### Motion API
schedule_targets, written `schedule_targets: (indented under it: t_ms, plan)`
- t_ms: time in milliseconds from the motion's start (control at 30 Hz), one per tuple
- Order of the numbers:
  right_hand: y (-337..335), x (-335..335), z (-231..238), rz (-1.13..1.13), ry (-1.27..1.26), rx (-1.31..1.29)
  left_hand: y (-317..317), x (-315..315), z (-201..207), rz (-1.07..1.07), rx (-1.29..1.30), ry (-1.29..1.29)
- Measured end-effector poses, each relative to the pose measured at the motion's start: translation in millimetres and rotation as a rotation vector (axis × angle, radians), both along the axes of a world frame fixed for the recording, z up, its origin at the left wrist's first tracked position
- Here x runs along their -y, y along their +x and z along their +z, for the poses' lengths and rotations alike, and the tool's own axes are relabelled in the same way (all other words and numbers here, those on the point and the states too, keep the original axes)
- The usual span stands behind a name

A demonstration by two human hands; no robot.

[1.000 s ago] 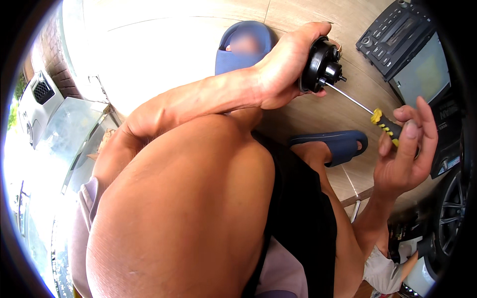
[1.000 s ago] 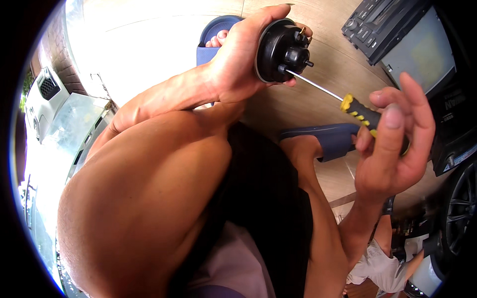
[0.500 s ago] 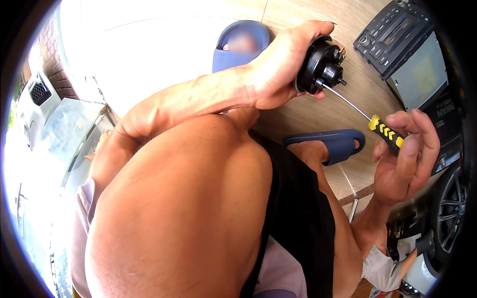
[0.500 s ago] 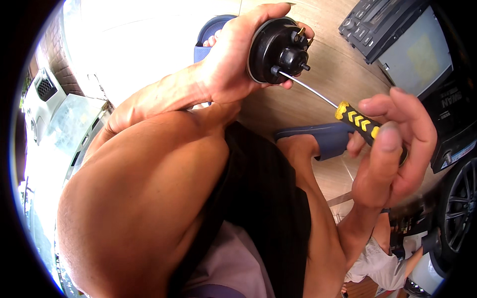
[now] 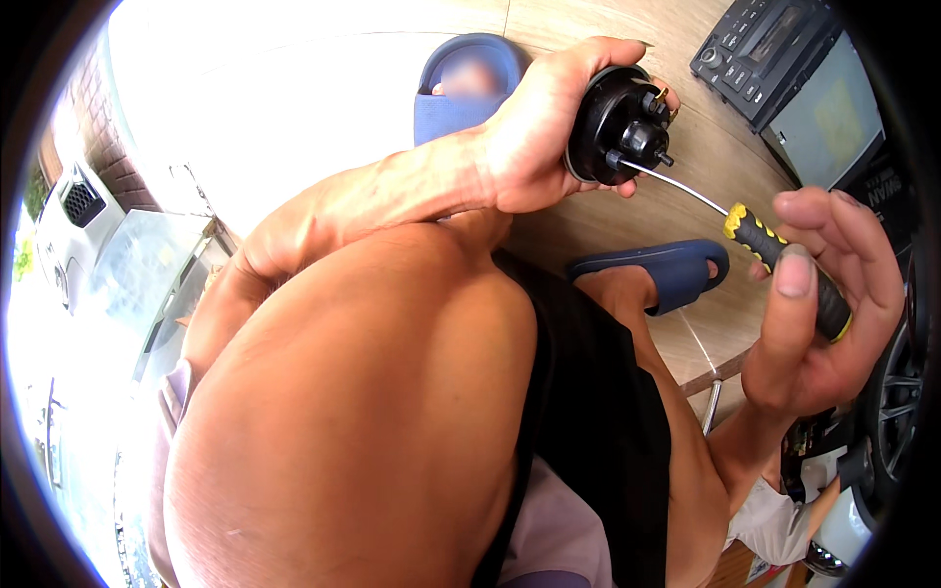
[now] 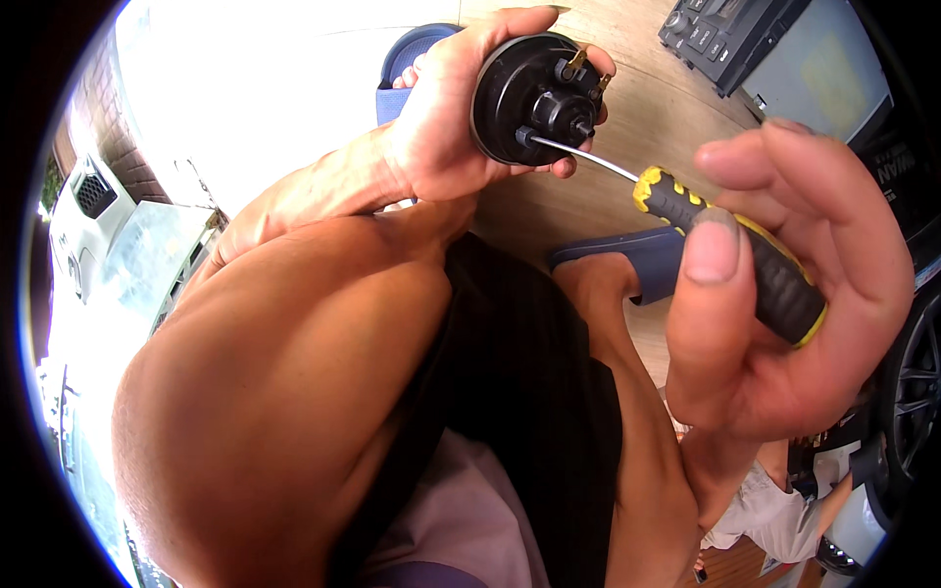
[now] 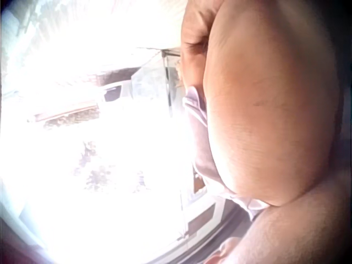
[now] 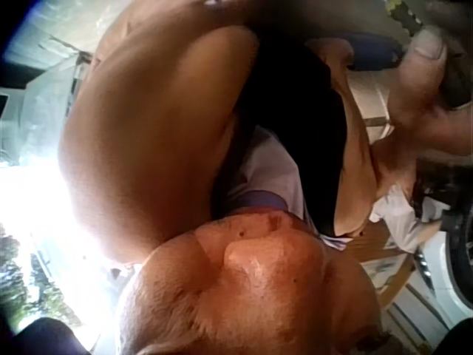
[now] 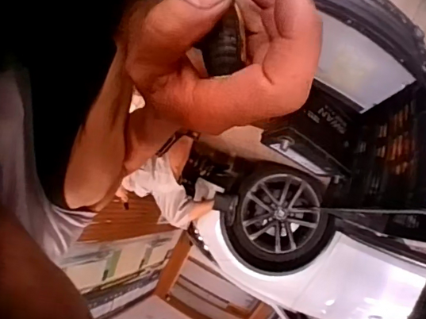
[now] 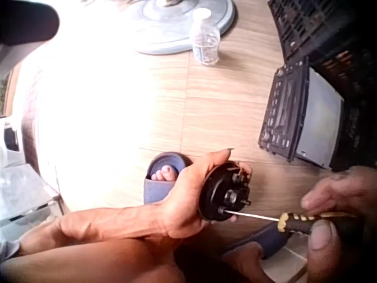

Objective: The person uses a screwdriver to tighten or adjust the back of a car horn while holding it by hand.

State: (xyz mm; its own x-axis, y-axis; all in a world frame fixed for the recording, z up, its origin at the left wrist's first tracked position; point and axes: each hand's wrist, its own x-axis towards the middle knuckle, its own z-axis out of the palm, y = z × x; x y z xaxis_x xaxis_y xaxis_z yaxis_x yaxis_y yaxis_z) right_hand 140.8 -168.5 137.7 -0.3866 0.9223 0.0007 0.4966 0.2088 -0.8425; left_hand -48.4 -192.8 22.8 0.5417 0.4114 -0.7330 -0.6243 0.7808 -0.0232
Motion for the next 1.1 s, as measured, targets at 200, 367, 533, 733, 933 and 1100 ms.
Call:
schedule_targets:
  t_ms: [200,367,533,733,933,1100]
  plan:
    - [6.7,1.2,2.6,-0.010,-0.158,0.052,-1.6,1.2,0.2,0.020,-0.013,0.015]
    - [7.5,-4.2,-2.6,0.118,0.000,-0.040,1.3,0.5,-1.5,0.021,-0.001,0.029]
    - [12.5,1.7,1.8,0.037,-0.163,-0.028,-1.3,-0.7,-1.2,0.039,-0.018,0.024]
    - [1.8,-0.2,-4.9,-0.001,-0.019,0.057,-1.4,-1.9,0.2,0.051,-0.015,0.058]
    - [8.4,-1.1,4.0,0.001,-0.175,0.022,-1.4,-0.5,3.7,0.017,-0.031,0.040]
    - [5.5,-0.8,-8.5,0.032,0.004,-0.065,-0.4,-2.0,2.5,0.019,-0.033,0.045]
